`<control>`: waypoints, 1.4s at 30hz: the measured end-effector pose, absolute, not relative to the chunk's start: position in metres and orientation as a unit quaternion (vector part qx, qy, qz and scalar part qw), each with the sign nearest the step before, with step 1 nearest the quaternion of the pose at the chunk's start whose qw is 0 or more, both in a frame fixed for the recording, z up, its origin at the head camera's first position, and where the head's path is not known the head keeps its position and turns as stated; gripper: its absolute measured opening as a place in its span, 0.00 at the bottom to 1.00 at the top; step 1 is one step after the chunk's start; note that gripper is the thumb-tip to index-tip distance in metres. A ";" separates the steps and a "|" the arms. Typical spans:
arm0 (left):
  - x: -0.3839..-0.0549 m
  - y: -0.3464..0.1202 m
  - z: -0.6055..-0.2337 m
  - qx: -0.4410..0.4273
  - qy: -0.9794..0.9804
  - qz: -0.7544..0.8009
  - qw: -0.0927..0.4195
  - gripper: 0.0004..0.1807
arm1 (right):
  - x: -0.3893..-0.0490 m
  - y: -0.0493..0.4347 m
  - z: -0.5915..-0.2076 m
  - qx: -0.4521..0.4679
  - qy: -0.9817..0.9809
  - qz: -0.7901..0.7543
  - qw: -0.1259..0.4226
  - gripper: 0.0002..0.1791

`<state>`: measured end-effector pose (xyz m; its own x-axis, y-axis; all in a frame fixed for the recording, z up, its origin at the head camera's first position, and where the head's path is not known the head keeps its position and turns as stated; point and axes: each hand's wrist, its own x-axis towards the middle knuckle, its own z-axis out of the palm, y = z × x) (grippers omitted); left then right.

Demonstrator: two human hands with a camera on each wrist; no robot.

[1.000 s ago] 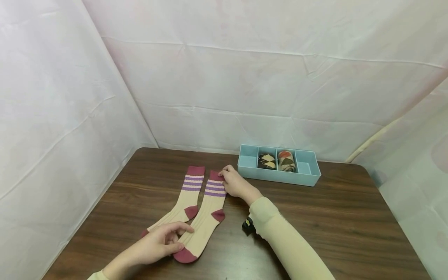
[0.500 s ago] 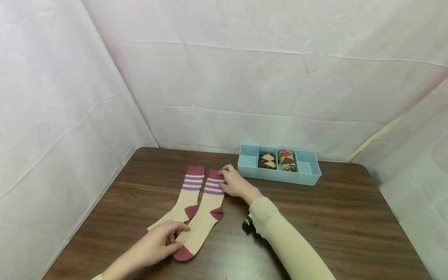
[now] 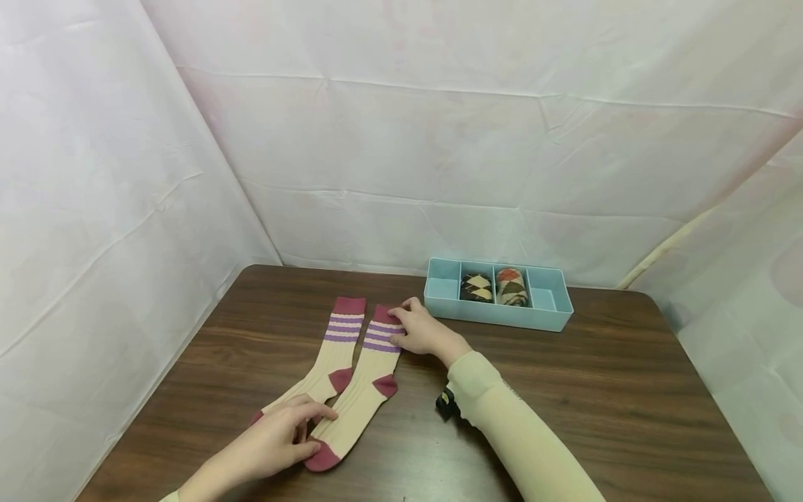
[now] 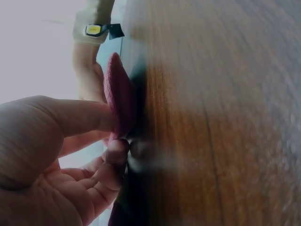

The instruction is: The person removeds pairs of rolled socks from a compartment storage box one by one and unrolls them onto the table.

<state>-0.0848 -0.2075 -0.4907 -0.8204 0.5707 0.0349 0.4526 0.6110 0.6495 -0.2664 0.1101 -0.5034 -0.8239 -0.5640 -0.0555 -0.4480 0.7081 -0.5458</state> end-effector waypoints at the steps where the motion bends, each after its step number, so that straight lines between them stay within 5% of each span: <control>1: -0.085 -0.207 -0.490 0.288 0.894 0.332 0.085 0.22 | -0.266 0.111 -0.503 -0.277 0.917 -0.265 0.111 0.33; 8: -0.082 -0.207 -0.491 0.301 0.898 0.314 0.061 0.23 | -0.262 0.116 -0.501 -0.282 0.917 -0.256 0.119 0.36; 42: -0.092 -0.211 -0.493 0.311 0.888 0.322 0.108 0.23 | -0.250 0.131 -0.501 -0.301 0.911 -0.260 0.112 0.37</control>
<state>-0.0924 -0.2114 -0.4926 -0.7837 0.6211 0.0087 0.4822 0.5995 0.6389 -0.2502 0.1307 -0.5008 -0.7938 -0.6063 -0.0480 -0.4897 0.6840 -0.5407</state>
